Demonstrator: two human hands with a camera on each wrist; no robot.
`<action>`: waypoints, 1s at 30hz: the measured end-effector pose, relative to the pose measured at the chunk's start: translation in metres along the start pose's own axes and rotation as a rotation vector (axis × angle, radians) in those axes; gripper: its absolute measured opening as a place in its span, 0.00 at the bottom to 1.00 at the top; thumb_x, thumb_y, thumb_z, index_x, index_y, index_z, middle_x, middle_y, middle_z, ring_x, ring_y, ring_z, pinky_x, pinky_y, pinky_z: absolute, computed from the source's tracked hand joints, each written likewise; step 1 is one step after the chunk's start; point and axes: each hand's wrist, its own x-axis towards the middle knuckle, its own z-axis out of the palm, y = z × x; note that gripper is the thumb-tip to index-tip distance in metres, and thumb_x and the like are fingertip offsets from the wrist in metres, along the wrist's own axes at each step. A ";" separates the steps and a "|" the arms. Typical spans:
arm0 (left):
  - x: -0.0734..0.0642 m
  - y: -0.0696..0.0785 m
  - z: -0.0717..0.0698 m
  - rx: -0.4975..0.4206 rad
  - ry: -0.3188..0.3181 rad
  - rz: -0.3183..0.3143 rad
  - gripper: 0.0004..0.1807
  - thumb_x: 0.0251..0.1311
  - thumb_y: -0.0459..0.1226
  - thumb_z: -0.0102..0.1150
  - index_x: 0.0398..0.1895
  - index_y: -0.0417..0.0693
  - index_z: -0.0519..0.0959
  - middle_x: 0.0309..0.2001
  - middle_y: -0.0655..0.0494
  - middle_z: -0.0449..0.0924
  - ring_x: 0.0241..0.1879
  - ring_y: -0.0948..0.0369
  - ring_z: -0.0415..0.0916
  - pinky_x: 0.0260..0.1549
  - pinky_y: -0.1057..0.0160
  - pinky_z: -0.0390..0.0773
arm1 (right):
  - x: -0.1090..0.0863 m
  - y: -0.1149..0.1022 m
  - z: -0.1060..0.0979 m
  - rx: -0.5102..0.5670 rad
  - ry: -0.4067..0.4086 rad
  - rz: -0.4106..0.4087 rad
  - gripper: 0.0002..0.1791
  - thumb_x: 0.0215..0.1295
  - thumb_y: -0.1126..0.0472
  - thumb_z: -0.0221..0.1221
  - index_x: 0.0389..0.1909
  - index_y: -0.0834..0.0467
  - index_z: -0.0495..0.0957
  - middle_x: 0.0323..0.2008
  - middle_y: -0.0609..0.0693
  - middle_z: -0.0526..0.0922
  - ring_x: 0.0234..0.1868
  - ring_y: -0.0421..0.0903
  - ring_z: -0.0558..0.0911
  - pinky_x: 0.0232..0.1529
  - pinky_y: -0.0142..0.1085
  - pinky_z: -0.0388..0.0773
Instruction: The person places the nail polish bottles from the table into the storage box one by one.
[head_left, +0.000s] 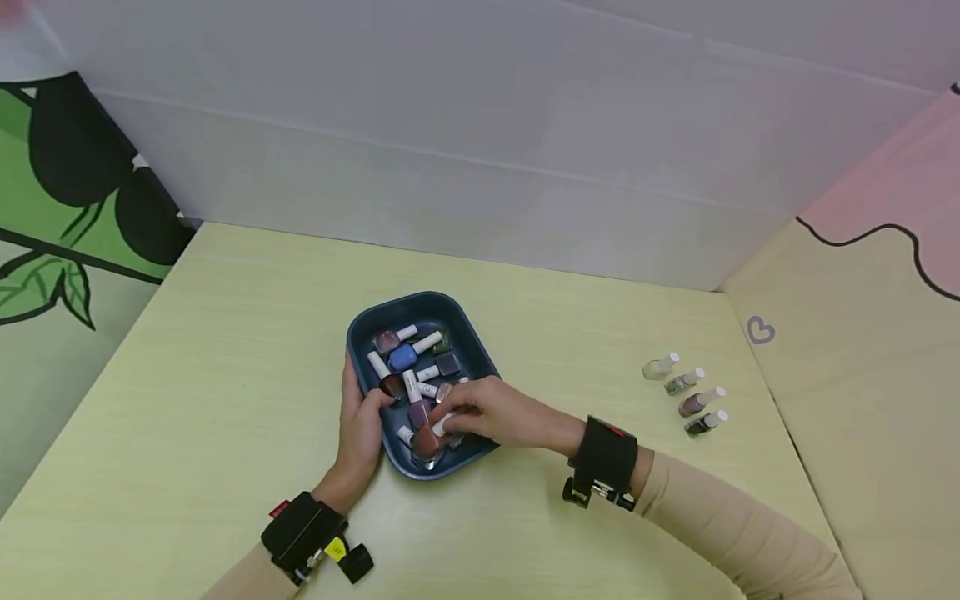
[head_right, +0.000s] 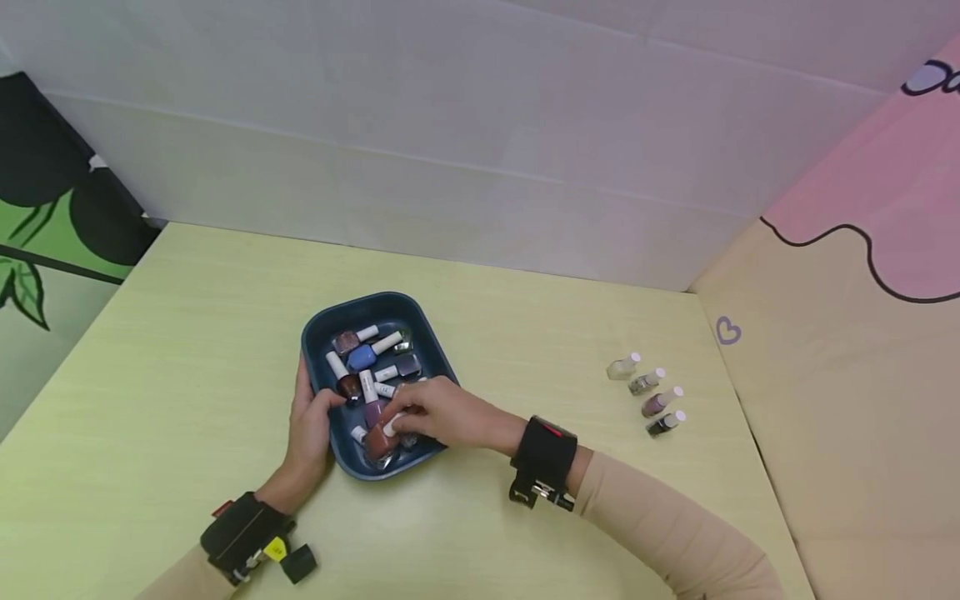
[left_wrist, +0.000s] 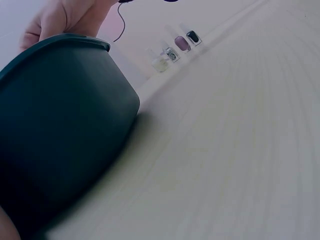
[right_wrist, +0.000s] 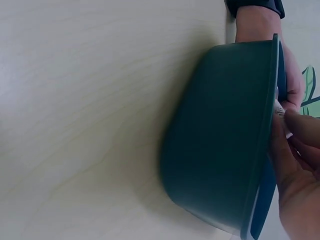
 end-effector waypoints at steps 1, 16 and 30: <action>0.000 0.000 0.000 -0.001 -0.003 0.001 0.46 0.57 0.23 0.37 0.76 0.62 0.38 0.75 0.66 0.38 0.71 0.64 0.37 0.69 0.54 0.40 | 0.000 0.000 -0.001 -0.013 -0.004 0.004 0.12 0.65 0.59 0.56 0.47 0.55 0.82 0.41 0.43 0.81 0.39 0.33 0.75 0.39 0.25 0.75; 0.000 -0.001 0.001 -0.015 0.000 0.008 0.46 0.56 0.22 0.37 0.76 0.63 0.39 0.75 0.67 0.38 0.71 0.65 0.38 0.69 0.55 0.40 | 0.000 0.011 0.000 -0.185 -0.087 0.004 0.13 0.62 0.60 0.58 0.47 0.56 0.81 0.42 0.46 0.80 0.38 0.35 0.74 0.40 0.27 0.75; -0.001 0.003 0.001 0.003 0.002 -0.002 0.47 0.56 0.22 0.37 0.76 0.63 0.38 0.75 0.67 0.38 0.71 0.64 0.38 0.69 0.54 0.40 | -0.001 0.017 0.005 -0.364 -0.086 -0.044 0.12 0.63 0.57 0.58 0.46 0.54 0.81 0.43 0.43 0.79 0.43 0.33 0.75 0.46 0.23 0.72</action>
